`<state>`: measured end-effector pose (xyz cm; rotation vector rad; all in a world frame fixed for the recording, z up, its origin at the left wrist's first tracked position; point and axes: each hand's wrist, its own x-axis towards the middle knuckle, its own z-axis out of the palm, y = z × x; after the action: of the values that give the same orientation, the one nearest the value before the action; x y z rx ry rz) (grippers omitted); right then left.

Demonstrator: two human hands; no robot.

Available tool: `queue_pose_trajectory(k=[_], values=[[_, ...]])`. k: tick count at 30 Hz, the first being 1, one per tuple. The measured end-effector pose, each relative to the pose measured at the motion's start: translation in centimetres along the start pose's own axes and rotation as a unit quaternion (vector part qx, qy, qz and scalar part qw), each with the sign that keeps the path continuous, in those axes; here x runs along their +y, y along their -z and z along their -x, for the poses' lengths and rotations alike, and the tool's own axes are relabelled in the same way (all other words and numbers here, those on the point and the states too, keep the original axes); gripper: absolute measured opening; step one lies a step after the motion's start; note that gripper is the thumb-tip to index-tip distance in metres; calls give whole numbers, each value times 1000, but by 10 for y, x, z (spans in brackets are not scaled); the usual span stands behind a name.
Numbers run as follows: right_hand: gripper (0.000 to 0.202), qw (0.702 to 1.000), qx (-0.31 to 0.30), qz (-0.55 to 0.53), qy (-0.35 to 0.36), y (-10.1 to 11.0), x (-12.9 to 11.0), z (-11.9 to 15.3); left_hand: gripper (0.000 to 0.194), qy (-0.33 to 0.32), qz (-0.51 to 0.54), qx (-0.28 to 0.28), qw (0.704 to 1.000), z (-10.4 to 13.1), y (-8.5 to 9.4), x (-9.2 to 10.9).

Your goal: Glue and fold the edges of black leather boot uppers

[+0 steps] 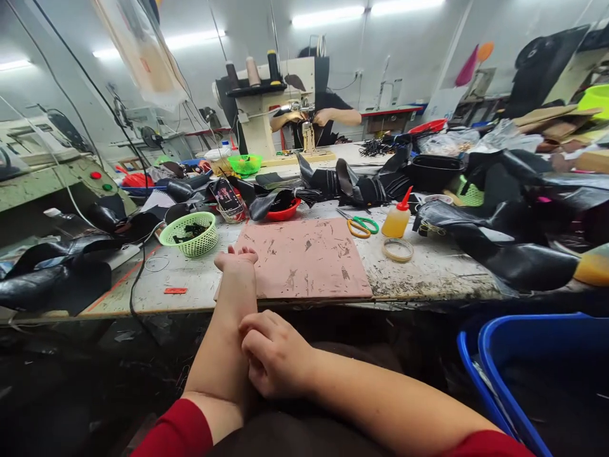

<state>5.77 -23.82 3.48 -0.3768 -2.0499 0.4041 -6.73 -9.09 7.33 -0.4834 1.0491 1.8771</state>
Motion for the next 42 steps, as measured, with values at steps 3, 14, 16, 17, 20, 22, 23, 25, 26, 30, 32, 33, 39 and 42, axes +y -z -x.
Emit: queue_pose_trajectory(k=[3,14,16,17,20,22,23,25,26,30,32,33,39,42], values=[[24,1000,-12,-8,-8,-6,-5,1,34,6,13,10,1000,1,3,-2],[24,1000,5,-13,-15,-9,-4,7,33,1,20,12,1000,0,5,-2],[23,999,22,0,-40,-8,-3,6,33,-3,14,6,1000,-1,5,-4],[24,999,24,4,-48,-7,-2,5,33,-5,11,3,1000,-1,5,-4],[25,999,6,-13,-28,-7,-6,4,34,-11,4,-4,1000,-1,6,-6],[25,1000,-9,-28,7,-7,-9,3,34,-13,0,-5,1000,-1,7,-7],[26,999,-16,-28,16,-7,-11,3,34,-14,-1,-7,1000,-1,7,-7],[26,999,-32,-14,17,-7,-12,1,34,-20,-4,-14,1000,-1,8,-9],[26,999,-42,-7,14,-6,-12,0,34,-24,-6,-18,1000,0,9,-9],[25,996,-81,-10,28,-6,-11,2,34,-35,-9,-25,999,0,12,-12],[27,997,-73,-17,16,-7,-11,4,35,-35,-7,-23,999,1,13,-13],[28,998,-62,-19,6,-7,-11,5,34,-33,-4,-22,999,1,13,-13],[30,999,-42,-22,3,-5,-8,6,33,-24,13,-4,1000,3,12,-13],[25,998,-53,-5,36,-1,-8,8,32,-21,14,3,1000,3,11,-10]])
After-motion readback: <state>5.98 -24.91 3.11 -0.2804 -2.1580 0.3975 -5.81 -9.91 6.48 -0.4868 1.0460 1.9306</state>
